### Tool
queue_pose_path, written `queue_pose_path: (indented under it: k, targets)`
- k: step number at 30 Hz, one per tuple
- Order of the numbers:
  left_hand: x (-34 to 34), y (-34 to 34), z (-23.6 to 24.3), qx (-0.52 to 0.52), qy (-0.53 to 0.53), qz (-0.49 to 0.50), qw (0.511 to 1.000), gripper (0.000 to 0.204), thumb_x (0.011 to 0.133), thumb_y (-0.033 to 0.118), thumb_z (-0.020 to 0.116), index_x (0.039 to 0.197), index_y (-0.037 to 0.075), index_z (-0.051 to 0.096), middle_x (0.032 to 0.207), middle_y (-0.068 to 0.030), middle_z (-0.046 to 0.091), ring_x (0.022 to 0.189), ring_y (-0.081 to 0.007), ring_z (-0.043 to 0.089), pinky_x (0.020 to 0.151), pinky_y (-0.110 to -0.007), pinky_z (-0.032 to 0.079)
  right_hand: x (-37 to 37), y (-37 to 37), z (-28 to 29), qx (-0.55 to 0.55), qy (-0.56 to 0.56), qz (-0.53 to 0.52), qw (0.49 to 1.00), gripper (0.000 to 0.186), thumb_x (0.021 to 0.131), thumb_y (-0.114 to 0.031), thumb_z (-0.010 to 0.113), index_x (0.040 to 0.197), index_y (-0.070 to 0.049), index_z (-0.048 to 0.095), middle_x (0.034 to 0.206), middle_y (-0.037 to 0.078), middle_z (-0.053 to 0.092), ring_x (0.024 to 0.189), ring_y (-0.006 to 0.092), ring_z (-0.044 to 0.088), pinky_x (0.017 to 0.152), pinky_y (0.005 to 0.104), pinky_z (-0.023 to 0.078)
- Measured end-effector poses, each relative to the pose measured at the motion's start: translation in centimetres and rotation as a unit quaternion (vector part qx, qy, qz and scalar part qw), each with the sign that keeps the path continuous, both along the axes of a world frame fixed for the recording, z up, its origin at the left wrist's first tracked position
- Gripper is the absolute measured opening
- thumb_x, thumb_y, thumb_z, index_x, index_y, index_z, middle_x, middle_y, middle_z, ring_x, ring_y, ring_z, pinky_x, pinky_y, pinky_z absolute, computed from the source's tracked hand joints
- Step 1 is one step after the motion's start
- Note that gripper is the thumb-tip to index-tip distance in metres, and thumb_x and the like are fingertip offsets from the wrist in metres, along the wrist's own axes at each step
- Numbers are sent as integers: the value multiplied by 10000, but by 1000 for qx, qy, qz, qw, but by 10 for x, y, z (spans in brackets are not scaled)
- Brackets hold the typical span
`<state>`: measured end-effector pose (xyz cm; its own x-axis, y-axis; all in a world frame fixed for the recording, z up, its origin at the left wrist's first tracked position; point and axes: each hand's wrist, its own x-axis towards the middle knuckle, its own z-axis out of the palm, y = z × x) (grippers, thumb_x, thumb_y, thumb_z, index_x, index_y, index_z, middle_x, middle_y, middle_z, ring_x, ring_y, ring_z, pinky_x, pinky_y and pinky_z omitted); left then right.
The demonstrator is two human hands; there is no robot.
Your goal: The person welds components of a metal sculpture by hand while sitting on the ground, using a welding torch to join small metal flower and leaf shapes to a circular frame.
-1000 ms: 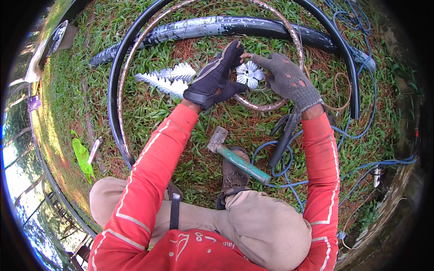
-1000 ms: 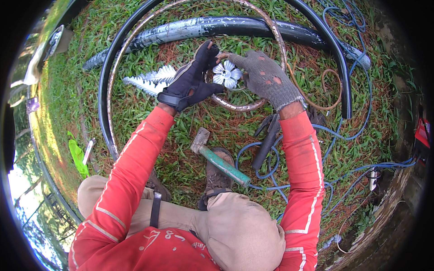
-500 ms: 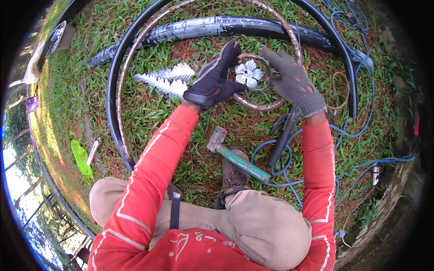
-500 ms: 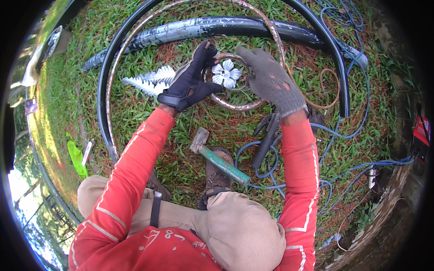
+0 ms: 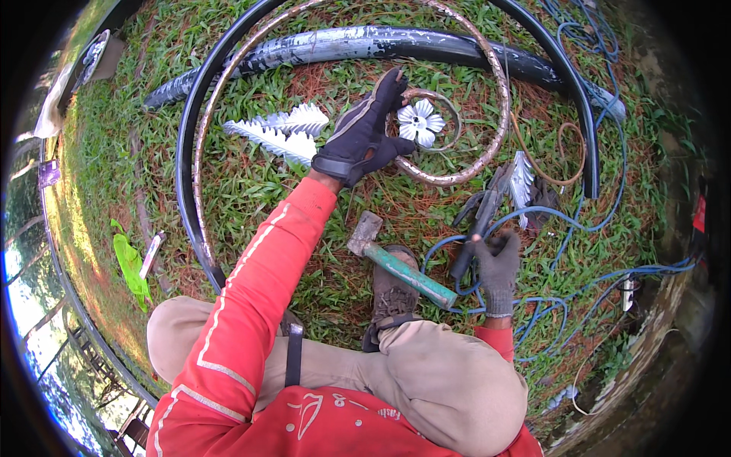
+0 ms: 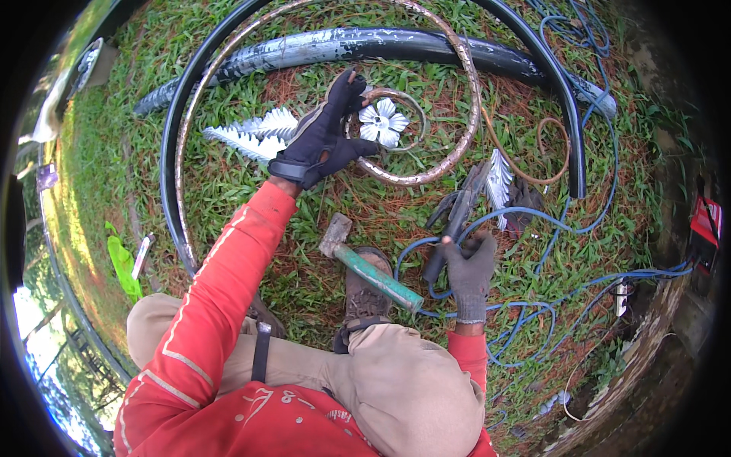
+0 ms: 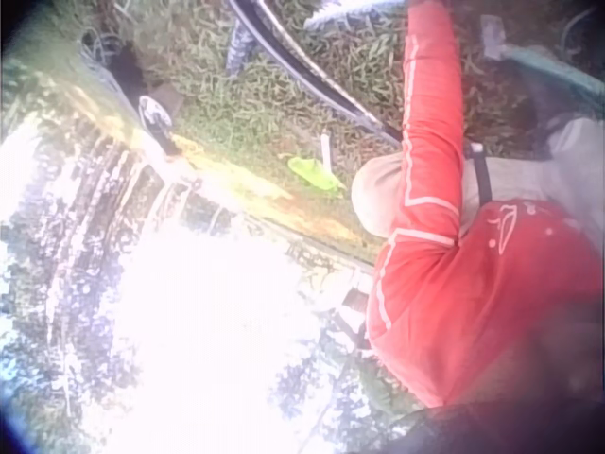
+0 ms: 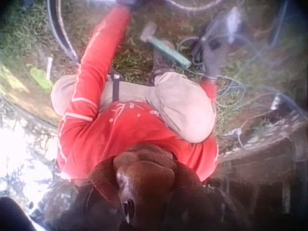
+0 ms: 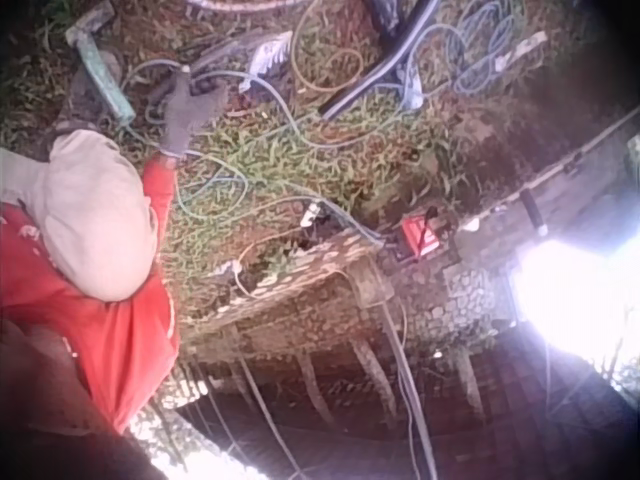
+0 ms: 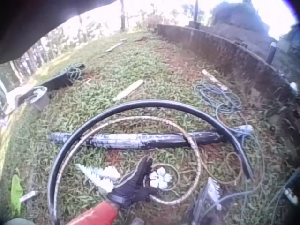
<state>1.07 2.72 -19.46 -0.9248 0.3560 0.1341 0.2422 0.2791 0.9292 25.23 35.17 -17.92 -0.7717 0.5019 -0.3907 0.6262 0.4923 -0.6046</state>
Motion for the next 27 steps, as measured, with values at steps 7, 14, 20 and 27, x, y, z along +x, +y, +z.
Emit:
queue_pose_path:
  k: [7,14,20,27]
  targets:
    - [2,1,7,-7,0,-2,1000,1324,796,140,1029,1841,127,215,1760,-239,527,1525,-387,639,1203,-476,574,-11,-48,13,-123,-78,-65,987,602,907,-217,929,1307,40,560,838,69,704,621,167,660,554,346,535]
    - [-1,-1,2,-24,-1,-13,1000,1459,752,168,1088,1857,165,135,1765,-174,532,1524,-294,637,1235,-437,548,25,-25,3,-328,18,-150,933,386,929,-73,810,1249,14,611,879,54,700,677,162,679,598,323,556]
    - [-1,-3,-10,8,22,-14,1000,1443,763,142,1074,1857,168,133,1756,-194,539,1515,-319,648,1235,-434,553,55,-32,94,-227,95,-146,958,410,945,-35,780,1305,10,587,957,78,695,702,161,683,584,332,556]
    - [3,-4,5,-40,35,-4,999,1417,760,121,1062,1856,187,167,1765,-189,538,1502,-324,662,1203,-443,577,94,2,176,-147,212,-195,946,506,945,-91,779,1398,-10,568,1050,88,723,820,169,703,704,340,583]
